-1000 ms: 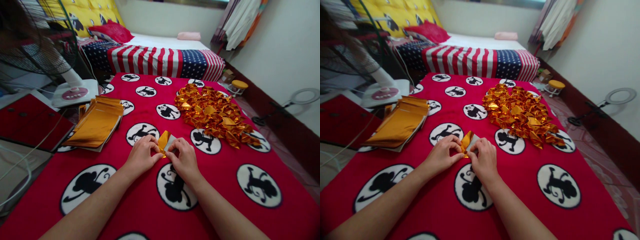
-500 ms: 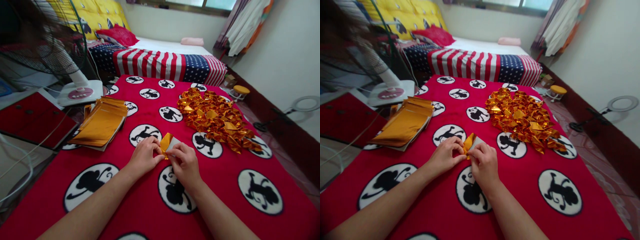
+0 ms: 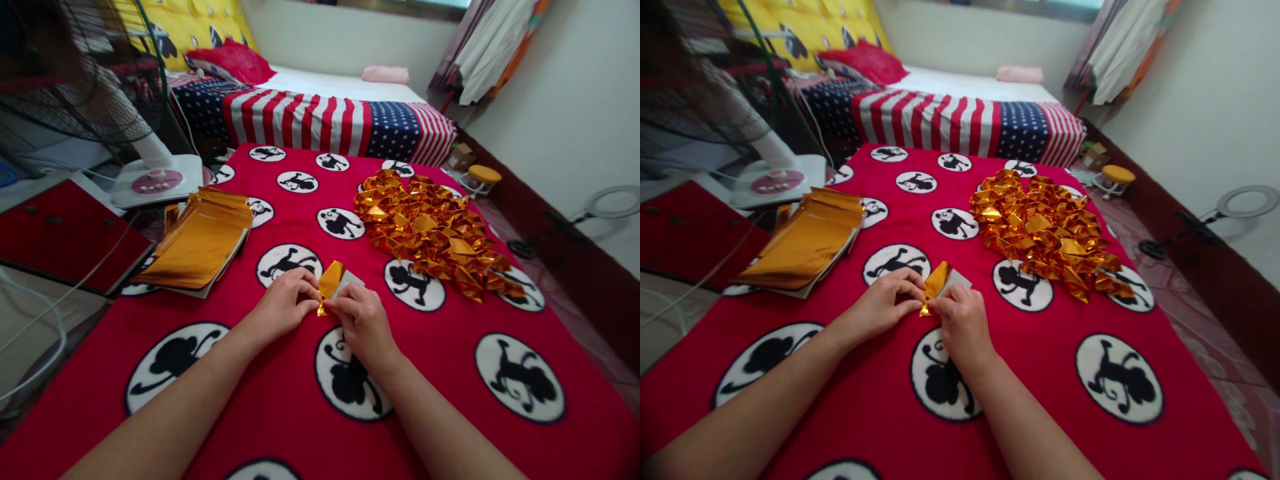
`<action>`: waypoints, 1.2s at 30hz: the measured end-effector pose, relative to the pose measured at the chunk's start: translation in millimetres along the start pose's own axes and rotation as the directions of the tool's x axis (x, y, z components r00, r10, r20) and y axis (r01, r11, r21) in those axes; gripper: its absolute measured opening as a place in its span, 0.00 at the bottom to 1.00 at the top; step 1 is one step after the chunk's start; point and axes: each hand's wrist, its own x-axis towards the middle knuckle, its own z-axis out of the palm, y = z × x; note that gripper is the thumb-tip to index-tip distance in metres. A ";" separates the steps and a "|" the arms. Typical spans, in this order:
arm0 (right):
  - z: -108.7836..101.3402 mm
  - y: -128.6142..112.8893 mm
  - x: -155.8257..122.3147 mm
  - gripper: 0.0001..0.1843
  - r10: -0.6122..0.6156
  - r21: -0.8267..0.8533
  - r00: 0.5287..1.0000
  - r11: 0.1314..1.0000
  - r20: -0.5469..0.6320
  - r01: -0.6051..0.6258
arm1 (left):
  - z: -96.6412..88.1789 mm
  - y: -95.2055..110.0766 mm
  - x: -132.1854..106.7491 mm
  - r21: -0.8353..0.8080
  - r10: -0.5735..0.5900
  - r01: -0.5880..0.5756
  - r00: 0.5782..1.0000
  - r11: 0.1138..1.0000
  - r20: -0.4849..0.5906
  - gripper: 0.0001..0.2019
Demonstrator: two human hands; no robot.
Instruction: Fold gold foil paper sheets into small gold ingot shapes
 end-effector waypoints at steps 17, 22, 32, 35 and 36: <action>-4.2 -6.3 1.2 0.08 0.077 0.089 0.997 0.993 0.019 -0.079 | 2.1 2.5 -1.2 0.057 0.017 -0.015 0.999 0.998 -0.034 0.07; -3.9 -6.2 1.0 0.07 0.091 0.097 0.996 0.991 0.027 -0.093 | 2.0 4.1 -0.7 0.058 0.016 -0.014 0.999 0.998 -0.032 0.07; -2.6 -9.9 1.3 0.06 0.116 0.068 0.993 0.991 -0.001 -0.116 | 1.6 0.0 -1.3 0.051 0.036 -0.035 0.999 0.998 -0.019 0.06; -2.4 -10.6 1.8 0.06 0.127 0.060 0.992 0.990 0.003 -0.127 | -0.7 -0.1 -1.2 0.030 0.041 -0.042 0.999 0.999 0.009 0.06; -2.3 -10.7 1.9 0.06 0.130 0.060 0.992 0.990 0.004 -0.130 | -1.4 0.1 -1.2 0.022 0.041 -0.041 0.999 0.999 0.017 0.06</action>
